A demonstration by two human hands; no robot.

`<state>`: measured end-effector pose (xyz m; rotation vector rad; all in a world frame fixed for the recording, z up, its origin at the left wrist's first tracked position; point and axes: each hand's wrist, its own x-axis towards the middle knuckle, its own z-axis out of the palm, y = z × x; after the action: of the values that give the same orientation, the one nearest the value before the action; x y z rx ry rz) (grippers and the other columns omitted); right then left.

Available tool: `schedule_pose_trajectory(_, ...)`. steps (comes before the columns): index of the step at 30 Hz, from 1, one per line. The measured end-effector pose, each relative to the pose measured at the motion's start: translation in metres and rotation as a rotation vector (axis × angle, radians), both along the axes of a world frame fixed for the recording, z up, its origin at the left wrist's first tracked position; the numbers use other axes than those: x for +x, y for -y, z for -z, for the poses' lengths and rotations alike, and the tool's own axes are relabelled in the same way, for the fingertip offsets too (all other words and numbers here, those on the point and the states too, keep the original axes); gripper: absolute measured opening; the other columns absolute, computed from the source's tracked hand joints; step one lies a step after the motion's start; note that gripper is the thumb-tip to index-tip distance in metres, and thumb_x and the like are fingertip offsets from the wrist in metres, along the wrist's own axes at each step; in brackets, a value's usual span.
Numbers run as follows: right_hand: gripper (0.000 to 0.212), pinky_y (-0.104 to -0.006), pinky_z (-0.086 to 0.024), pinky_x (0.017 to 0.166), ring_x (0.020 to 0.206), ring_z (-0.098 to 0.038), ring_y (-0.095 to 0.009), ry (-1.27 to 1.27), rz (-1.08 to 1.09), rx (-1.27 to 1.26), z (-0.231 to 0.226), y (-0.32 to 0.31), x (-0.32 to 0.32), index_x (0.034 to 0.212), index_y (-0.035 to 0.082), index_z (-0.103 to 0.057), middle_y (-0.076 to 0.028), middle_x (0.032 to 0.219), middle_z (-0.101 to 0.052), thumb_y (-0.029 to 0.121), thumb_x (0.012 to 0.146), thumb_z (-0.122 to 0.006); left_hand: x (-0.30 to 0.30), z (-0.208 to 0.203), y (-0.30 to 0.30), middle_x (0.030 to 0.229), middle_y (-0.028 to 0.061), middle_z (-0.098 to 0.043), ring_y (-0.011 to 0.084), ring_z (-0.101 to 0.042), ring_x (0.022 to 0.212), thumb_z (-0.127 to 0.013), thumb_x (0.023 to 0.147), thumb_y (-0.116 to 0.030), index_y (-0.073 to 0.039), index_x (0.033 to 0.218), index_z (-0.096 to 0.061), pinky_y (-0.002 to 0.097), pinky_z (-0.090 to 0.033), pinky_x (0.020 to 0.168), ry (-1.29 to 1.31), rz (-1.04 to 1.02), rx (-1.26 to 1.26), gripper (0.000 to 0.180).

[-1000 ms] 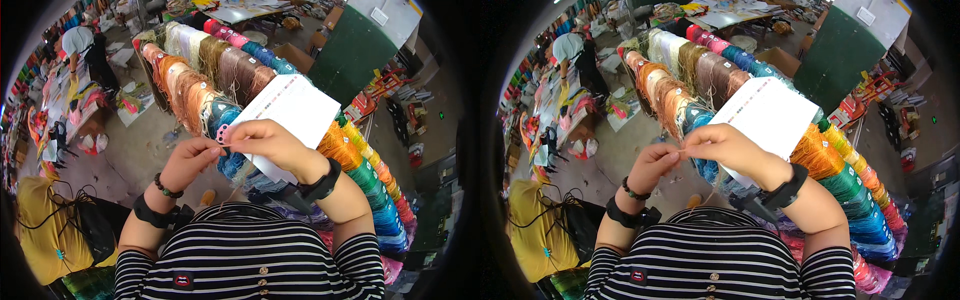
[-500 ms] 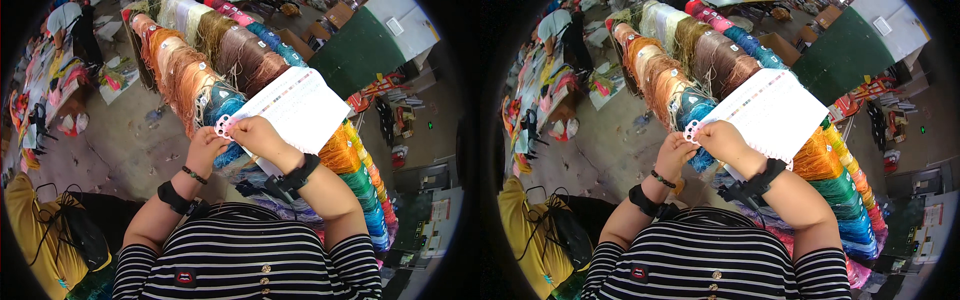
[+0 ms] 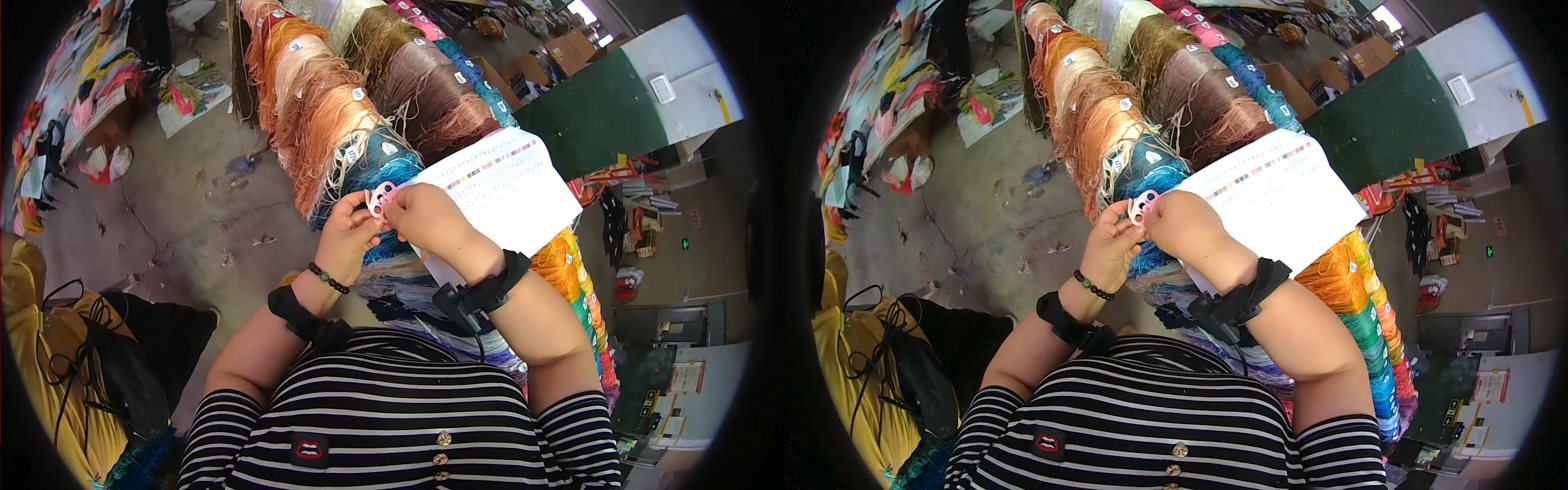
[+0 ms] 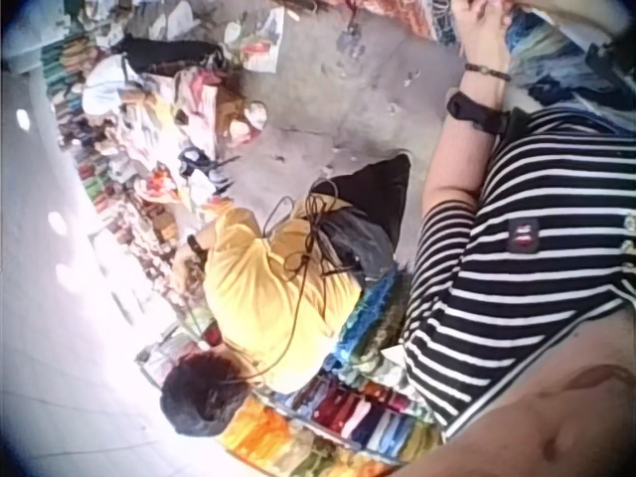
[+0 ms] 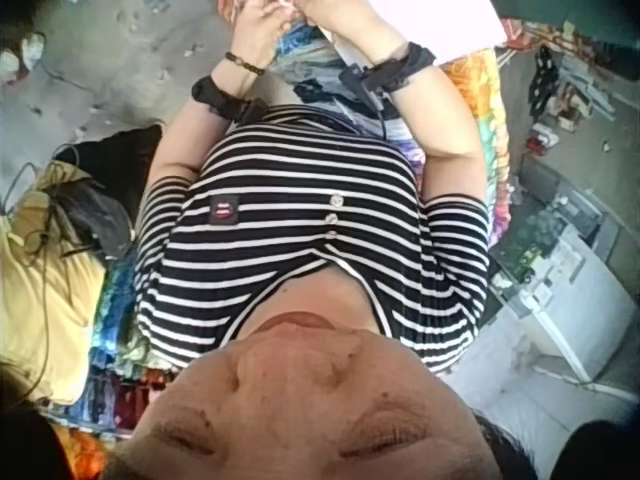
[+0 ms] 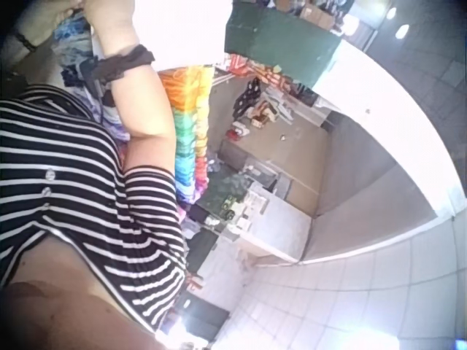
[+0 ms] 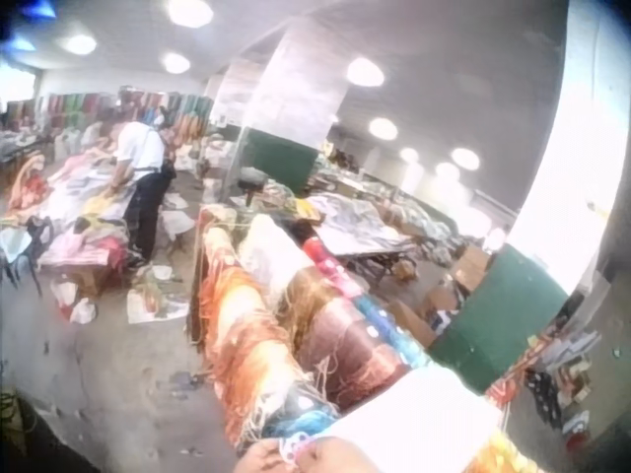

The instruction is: The person holds a paper list and a pink plastic thread organizer while walking through a workshop to a rack of thread bundles. They pull individual strands from the bundles and loop them through the holes of the organizer while referencing the list.

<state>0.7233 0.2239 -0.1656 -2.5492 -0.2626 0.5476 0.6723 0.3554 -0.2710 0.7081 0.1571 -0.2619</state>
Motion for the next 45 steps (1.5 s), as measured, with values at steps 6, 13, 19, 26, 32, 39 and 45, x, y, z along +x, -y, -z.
schedule_pose_trajectory(6,0.03,-0.0483,-0.052,0.072,0.075,-0.064,-0.041,0.141,-0.098,-0.157,0.0,-0.007,-0.002,0.073,0.001,-0.07,-0.023,0.076,-0.065,0.026,0.085,-0.057,0.0,0.009,0.007,0.098,0.006,-0.068,0.0115,-0.066,0.081,-0.059,0.09,-0.001,-0.004,0.126,-0.044,0.02,-0.048,0.061,0.058,-0.097,0.185,0.039)
schedule_pose_trajectory(13,0.016,-0.0328,-0.047,0.059,0.064,-0.062,-0.021,-0.085,0.065,0.22,0.002,0.009,-0.005,0.091,0.003,-0.061,-0.011,0.07,-0.064,0.019,0.09,-0.061,0.0,0.009,-0.022,0.095,0.0105,-0.069,0.014,-0.068,0.08,-0.06,0.087,-0.001,0.001,0.118,-0.048,0.0223,-0.051,0.061,0.032,-0.107,0.524,0.033)
schedule_pose_trajectory(19,0.009,-0.0229,-0.041,0.05,0.056,-0.056,-0.008,-0.151,0.137,0.339,0.007,0.017,-0.007,0.096,0.004,-0.056,-0.004,0.067,-0.062,0.012,0.094,-0.058,-0.015,-0.011,-0.025,0.096,0.0088,-0.069,0.0127,-0.066,0.086,-0.063,0.09,-0.003,-0.002,0.119,-0.05,0.022,-0.051,0.071,0.123,-0.124,0.398,0.032)
schedule_pose_trajectory(26,0.011,-0.0304,-0.051,0.053,0.06,-0.065,-0.016,-0.188,0.163,0.41,0.004,0.022,-0.005,0.098,0.0,-0.055,-0.011,0.071,-0.067,0.007,0.091,-0.051,-0.008,-0.026,-0.022,0.103,0.0096,-0.068,0.0127,-0.066,0.089,-0.059,0.092,-0.001,-0.005,0.121,-0.052,0.0214,-0.054,0.075,0.064,-0.028,-0.051,0.03)
schedule_pose_trajectory(32,0.007,-0.0231,-0.048,0.052,0.057,-0.059,-0.011,-0.258,0.201,0.543,0.004,0.029,-0.005,0.098,0.001,-0.054,-0.007,0.072,-0.065,0.005,0.093,-0.055,-0.007,-0.036,-0.022,0.105,0.0108,-0.068,0.0157,-0.067,0.097,-0.057,0.094,0.001,-0.006,0.122,-0.052,0.0227,-0.056,0.083,0.133,0.057,-0.133,0.029)
schedule_pose_trajectory(39,0.011,-0.0277,-0.05,0.051,0.058,-0.062,-0.013,-0.222,0.228,0.708,0.017,0.035,-0.008,0.097,0.0,-0.056,-0.01,0.075,-0.068,0.008,0.091,-0.051,-0.001,-0.036,-0.014,0.107,0.01,-0.068,0.0145,-0.067,0.094,-0.06,0.093,-0.002,-0.005,0.121,-0.053,0.0197,-0.054,0.073,0.113,0.057,-0.052,0.029)
schedule_pose_trajectory(45,0.012,-0.0264,-0.05,0.052,0.058,-0.062,-0.014,-0.331,0.281,0.832,0.017,0.04,-0.007,0.097,0.001,-0.058,-0.011,0.073,-0.068,0.01,0.089,-0.057,0.001,-0.035,-0.01,0.105,0.0116,-0.069,0.0134,-0.066,0.087,-0.06,0.092,0.0,0.001,0.132,-0.05,0.02,-0.052,0.07,0.14,0.071,0.284,0.041)
